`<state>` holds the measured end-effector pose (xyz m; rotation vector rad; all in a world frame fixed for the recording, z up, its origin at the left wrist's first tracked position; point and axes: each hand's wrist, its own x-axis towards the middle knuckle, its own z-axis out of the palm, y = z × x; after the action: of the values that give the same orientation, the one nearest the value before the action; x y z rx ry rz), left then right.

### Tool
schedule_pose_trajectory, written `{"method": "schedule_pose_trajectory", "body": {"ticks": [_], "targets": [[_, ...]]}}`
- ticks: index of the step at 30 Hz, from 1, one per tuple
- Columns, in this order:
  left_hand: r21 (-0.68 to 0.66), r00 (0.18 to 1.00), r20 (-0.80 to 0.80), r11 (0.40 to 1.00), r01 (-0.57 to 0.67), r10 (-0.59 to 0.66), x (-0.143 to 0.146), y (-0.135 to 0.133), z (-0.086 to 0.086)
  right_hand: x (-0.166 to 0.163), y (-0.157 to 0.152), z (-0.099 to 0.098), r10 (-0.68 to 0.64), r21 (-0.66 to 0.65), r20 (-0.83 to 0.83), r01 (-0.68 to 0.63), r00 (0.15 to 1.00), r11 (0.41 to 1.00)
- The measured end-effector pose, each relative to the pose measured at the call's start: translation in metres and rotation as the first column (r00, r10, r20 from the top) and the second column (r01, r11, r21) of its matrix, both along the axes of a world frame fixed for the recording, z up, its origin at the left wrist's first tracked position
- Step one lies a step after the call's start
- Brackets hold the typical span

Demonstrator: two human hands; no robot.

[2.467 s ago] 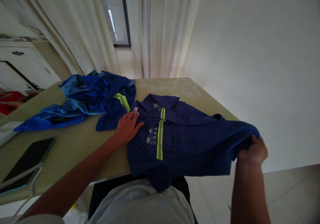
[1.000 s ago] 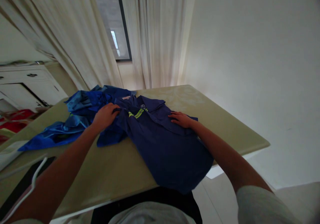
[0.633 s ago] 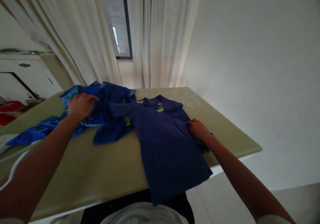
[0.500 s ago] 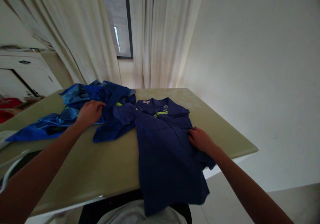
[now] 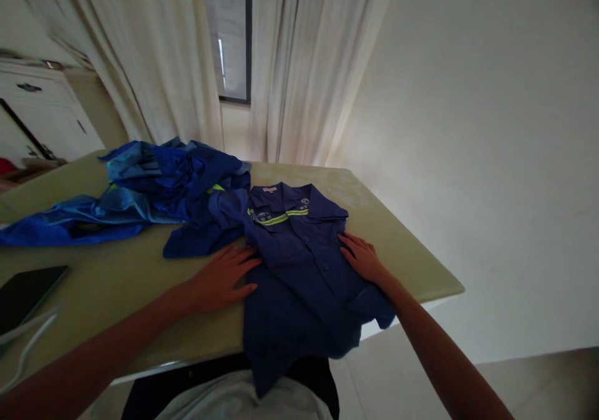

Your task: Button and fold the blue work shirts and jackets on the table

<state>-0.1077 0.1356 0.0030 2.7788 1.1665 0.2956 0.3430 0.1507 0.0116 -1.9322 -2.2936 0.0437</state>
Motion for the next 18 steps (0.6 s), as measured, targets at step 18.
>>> {"method": "schedule_pose_trajectory", "body": {"ticks": [18], "targets": [[0.043,0.905,0.093,0.906,-0.421,0.416,-0.03,0.102,0.086,-0.06,0.093,0.037,0.093,0.063,0.181,-0.106,0.979,0.992]]}}
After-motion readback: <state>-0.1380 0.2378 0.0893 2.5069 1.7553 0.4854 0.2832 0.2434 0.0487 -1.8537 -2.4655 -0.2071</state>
